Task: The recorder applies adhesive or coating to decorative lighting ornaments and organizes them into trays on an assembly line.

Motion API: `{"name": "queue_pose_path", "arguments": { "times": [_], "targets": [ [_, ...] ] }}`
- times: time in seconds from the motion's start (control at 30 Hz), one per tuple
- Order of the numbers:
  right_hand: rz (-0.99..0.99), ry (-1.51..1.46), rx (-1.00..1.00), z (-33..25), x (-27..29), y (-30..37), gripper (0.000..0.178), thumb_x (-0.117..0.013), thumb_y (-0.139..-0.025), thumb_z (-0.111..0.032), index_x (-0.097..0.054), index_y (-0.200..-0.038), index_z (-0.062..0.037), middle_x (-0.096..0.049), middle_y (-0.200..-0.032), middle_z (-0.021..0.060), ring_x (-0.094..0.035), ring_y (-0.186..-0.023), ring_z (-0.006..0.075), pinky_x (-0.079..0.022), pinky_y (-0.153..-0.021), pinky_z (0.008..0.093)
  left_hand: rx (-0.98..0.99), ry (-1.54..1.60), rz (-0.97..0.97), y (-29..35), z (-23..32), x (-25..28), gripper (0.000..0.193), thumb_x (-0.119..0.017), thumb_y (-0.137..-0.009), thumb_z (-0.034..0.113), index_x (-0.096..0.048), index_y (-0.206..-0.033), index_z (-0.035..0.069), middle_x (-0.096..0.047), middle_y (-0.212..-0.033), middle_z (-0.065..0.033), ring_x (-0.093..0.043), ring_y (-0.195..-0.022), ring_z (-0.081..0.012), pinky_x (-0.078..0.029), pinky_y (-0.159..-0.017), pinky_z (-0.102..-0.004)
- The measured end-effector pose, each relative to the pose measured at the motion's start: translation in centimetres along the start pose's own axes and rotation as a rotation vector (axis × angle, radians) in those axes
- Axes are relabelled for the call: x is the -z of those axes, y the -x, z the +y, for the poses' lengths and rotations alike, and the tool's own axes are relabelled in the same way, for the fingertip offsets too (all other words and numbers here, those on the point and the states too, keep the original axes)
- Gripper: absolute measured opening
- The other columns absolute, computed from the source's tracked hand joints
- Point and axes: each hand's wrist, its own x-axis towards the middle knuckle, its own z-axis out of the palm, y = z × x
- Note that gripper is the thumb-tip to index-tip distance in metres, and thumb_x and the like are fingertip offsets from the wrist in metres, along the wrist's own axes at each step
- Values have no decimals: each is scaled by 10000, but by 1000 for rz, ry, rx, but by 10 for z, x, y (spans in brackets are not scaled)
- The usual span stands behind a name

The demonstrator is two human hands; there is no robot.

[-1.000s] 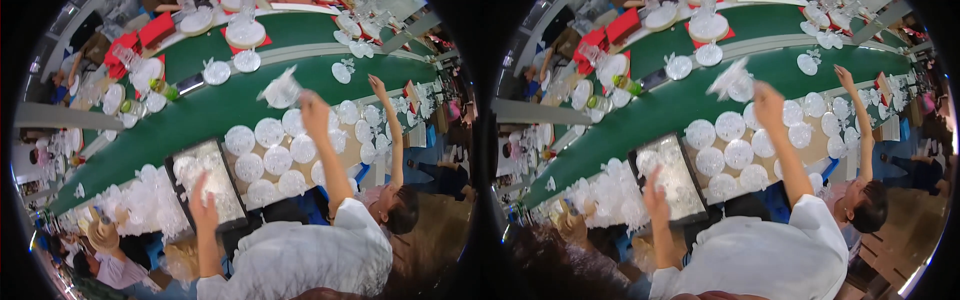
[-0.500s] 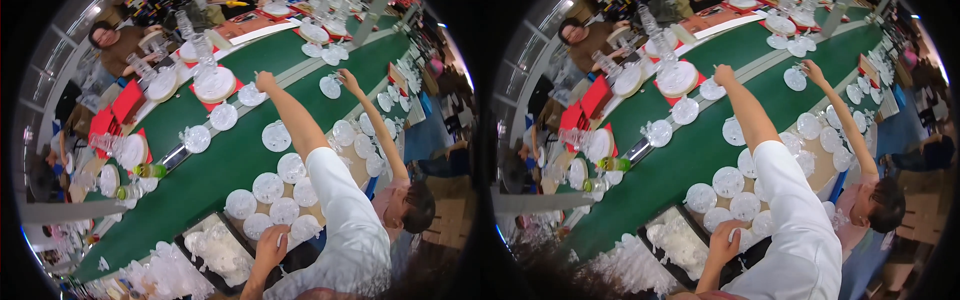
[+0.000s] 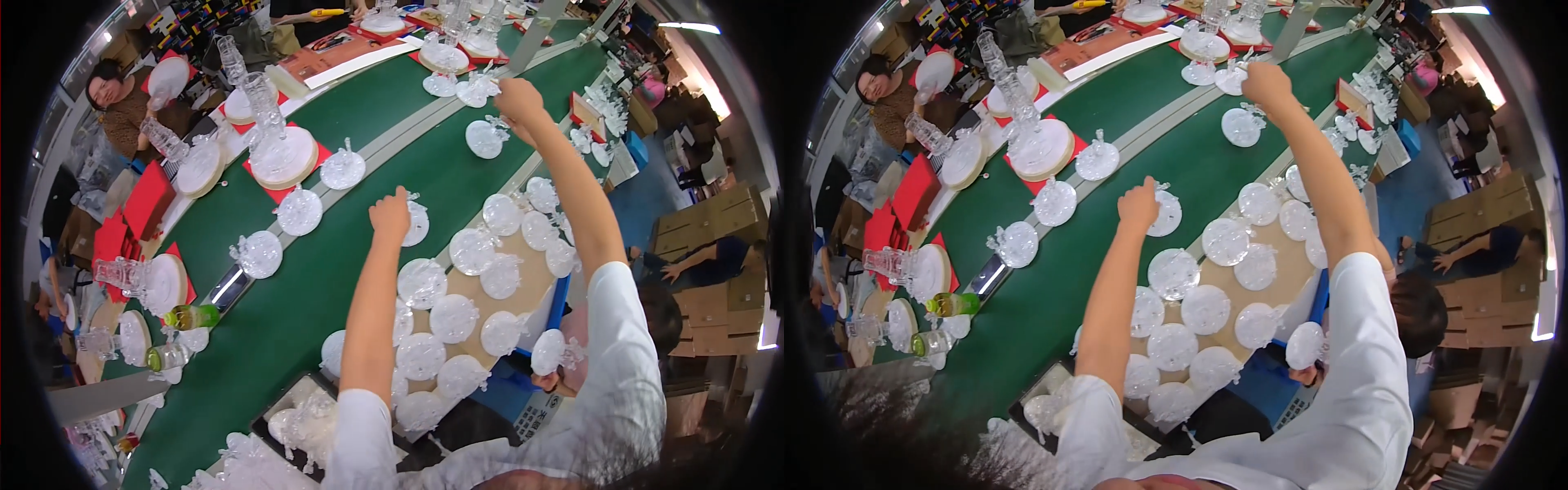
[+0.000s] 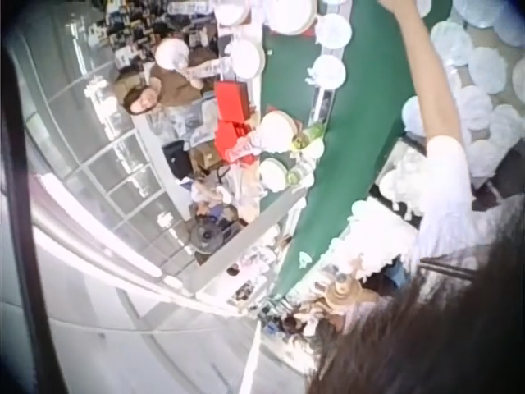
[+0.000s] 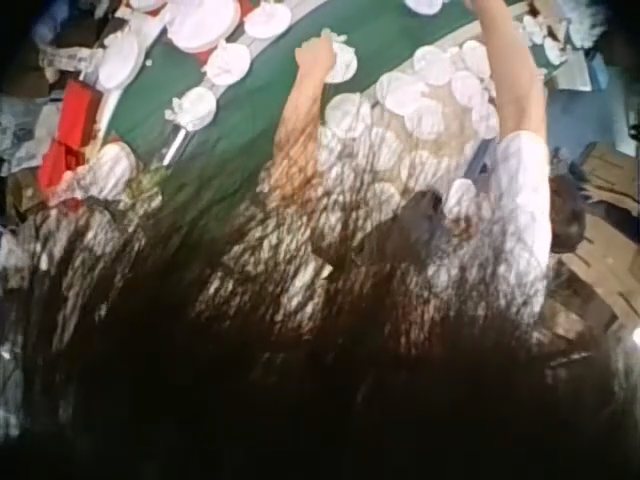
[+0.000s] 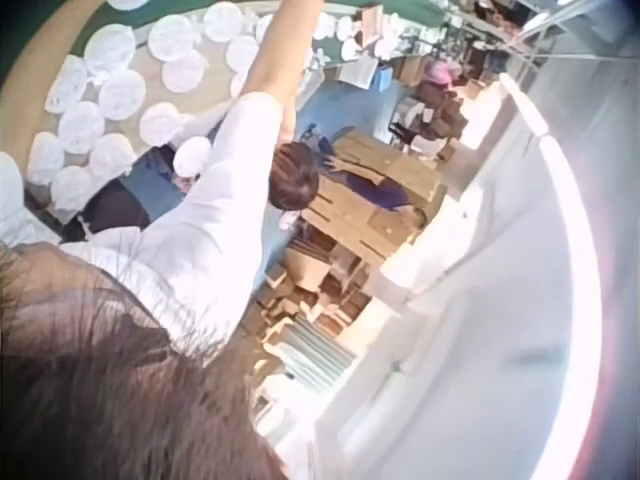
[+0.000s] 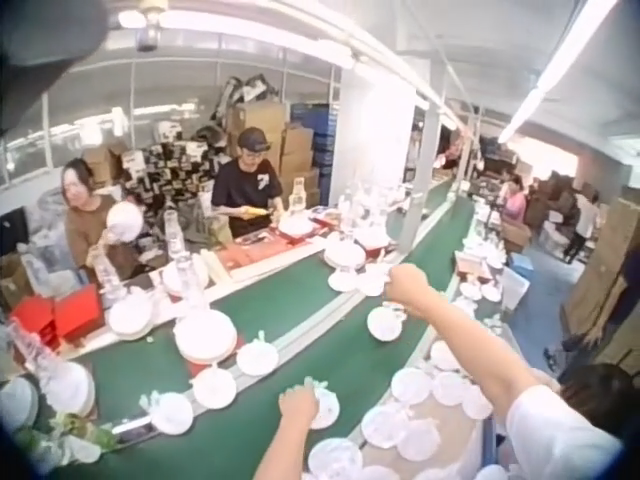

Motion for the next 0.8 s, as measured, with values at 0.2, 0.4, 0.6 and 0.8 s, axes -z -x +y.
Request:
{"name": "queue_pose_path", "arguments": {
  "times": [0.2,0.4,0.6,0.8],
  "targets": [
    [-167,92,49,59,7,-3,312,-688,-728,-307,-719,-927,-69,-718,-941,160,-677,-945,349,-559,-789,464,-320,-171,114,-6,11,8,60,-594,-870,140,-596,-903,89,-692,-765,-99,-696,-702,-296,-537,-635,-406],
    [-238,411,432,3,-34,-2,248,-748,-716,-214,-759,-944,-115,-727,-987,87,-608,-1135,282,-568,-766,423,-214,-268,570,114,24,165,118,-626,-806,82,-621,-924,75,-636,-744,-50,-650,-701,-230,-482,-632,-364],
    [-202,610,341,-2,-217,-2,206,-604,-869,-234,-790,-922,-160,-727,-1012,-3,-648,-1009,202,-525,-710,370,-109,-187,600,295,-1,239,236,-685,-764,-72,-663,-993,-16,-696,-860,-154,-644,-674,-325,-512,-626,-402],
    [-413,498,536,43,-250,-30,126,-653,-815,-164,-761,-769,-118,-746,-857,114,-732,-770,283,-579,-646,445,433,-341,584,450,3,275,128,-671,-834,-25,-704,-957,-16,-710,-845,-150,-655,-668,-299,-515,-604,-346]
  ]
}}
